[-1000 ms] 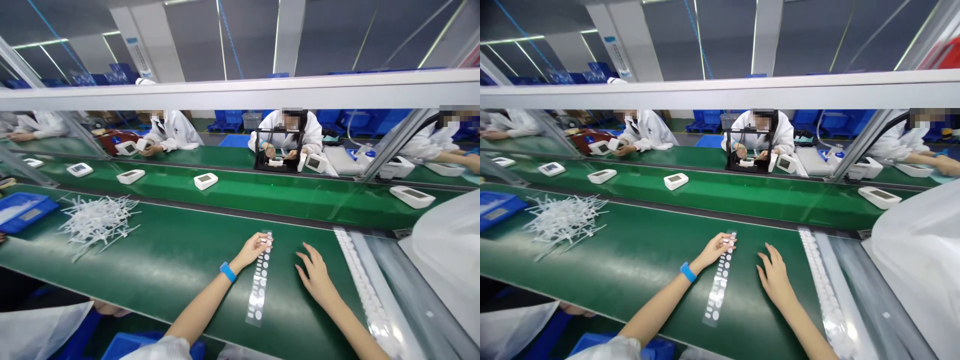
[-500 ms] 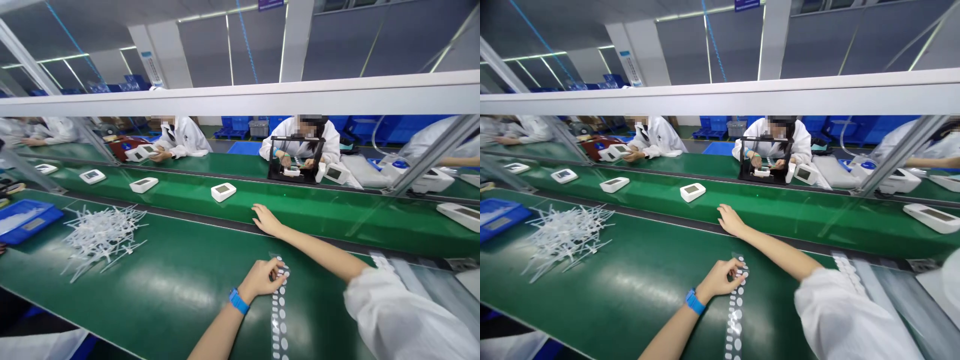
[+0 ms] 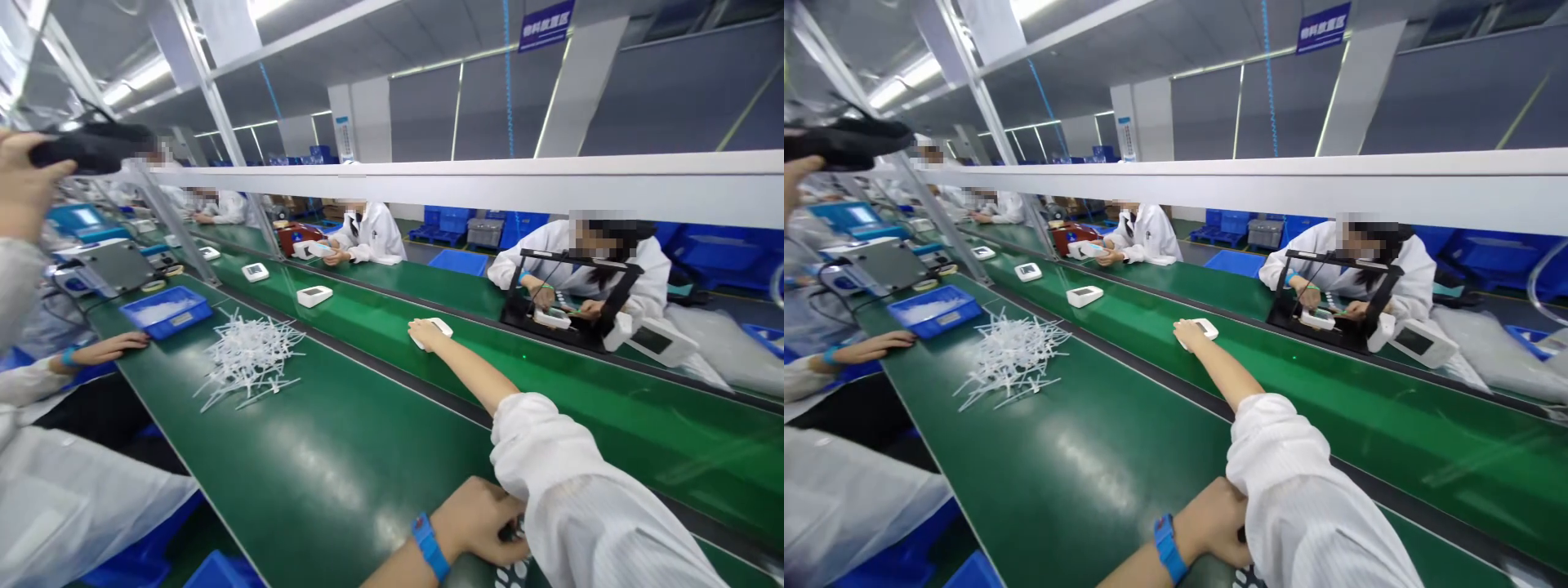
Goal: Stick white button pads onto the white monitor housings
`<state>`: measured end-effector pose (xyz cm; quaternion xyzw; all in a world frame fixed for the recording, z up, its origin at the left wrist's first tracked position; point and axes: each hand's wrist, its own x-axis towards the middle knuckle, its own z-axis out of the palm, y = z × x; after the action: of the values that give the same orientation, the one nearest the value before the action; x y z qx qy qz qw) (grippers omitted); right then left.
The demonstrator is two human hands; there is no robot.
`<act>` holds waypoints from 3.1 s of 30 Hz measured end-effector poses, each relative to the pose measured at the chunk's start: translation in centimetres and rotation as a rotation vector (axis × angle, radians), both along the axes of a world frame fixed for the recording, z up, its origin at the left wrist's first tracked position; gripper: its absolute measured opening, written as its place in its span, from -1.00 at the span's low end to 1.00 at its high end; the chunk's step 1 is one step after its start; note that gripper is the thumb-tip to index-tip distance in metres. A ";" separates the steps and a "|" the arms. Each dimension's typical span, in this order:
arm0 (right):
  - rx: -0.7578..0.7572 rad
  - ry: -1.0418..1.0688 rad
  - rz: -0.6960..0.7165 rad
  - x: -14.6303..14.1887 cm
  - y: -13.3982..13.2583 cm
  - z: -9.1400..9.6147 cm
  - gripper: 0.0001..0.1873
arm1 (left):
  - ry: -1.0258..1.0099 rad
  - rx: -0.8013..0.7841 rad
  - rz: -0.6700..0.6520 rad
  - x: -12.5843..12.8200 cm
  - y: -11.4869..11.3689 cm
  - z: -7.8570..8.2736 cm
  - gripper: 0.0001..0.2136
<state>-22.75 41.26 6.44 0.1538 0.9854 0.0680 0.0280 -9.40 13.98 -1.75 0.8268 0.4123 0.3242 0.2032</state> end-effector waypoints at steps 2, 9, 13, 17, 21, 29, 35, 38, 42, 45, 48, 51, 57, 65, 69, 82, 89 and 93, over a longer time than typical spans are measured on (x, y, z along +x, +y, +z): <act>0.012 -0.002 0.017 1.1 0.0 0.3 -0.32 | 0.050 0.078 0.007 0.0 -0.1 0.2 -0.69; -0.016 0.094 -0.059 11.4 -2.0 4.3 -0.15 | -0.046 0.132 0.085 -0.4 -0.9 2.1 -0.66; -0.021 0.395 -0.131 22.2 -6.2 5.8 -0.15 | -0.085 0.062 0.158 -0.4 -1.2 2.5 -0.66; -0.108 0.483 -0.369 33.2 -12.8 4.9 -0.06 | -0.168 -0.058 0.263 -0.3 -0.8 2.1 -0.62; -0.285 0.286 -0.568 40.0 -20.4 1.6 -0.34 | -0.231 -0.151 0.292 -0.2 -0.4 1.7 -0.58; -0.141 0.195 -0.862 38.6 -25.7 -3.3 -0.39 | -0.376 -0.344 0.195 1.7 -1.7 1.3 -0.56; -0.011 0.260 -0.683 39.5 -25.5 -4.2 -0.41 | -0.621 -0.451 0.179 2.0 -2.7 0.4 -0.47; 0.016 0.245 -0.643 41.1 -25.8 -4.8 -0.43 | -0.665 -0.485 0.129 2.2 -3.1 0.8 -0.42; 0.008 0.242 -0.668 42.8 -27.0 -5.3 -0.47 | -0.670 -0.519 0.103 3.1 -3.7 1.6 -0.45; 0.024 0.330 -0.635 43.6 -28.4 -5.1 -0.49 | -0.660 -0.510 0.104 4.0 -4.3 2.1 -0.47; 0.046 0.485 -0.667 43.3 -30.5 -4.2 -0.52 | -0.687 -0.483 0.092 5.1 -5.0 2.5 -0.47; -0.030 0.740 -0.676 41.9 -32.8 -2.8 -0.64 | -0.692 -0.478 0.120 6.1 -5.7 2.8 -0.54; -0.195 1.090 -0.622 38.5 -34.4 -2.3 -0.87 | -0.563 -0.412 0.139 6.5 -5.8 2.7 -0.72; -0.296 1.095 -0.523 36.9 -34.2 -2.6 -0.84 | -0.424 -0.339 0.119 6.2 -5.7 2.4 -0.80; -0.376 1.144 -0.537 36.7 -34.2 -2.5 -0.85 | -0.396 -0.331 0.123 5.8 -5.4 2.0 -0.81; -0.598 1.206 -0.622 36.5 -34.0 -2.5 -0.89 | -0.297 -0.208 0.073 5.6 -5.9 1.6 -0.84; -0.636 1.196 -0.654 37.0 -35.3 -0.5 -0.87 | -0.269 -0.171 0.016 5.3 -5.8 1.6 -0.81; -0.693 1.149 -0.783 39.2 -37.3 1.3 -0.87 | -0.262 -0.217 0.039 4.9 -5.6 1.1 -0.82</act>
<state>16.41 3.94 7.78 0.4843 0.6843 -0.3493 -0.4186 -4.46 8.36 -0.61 0.7425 0.4311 0.3866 0.3369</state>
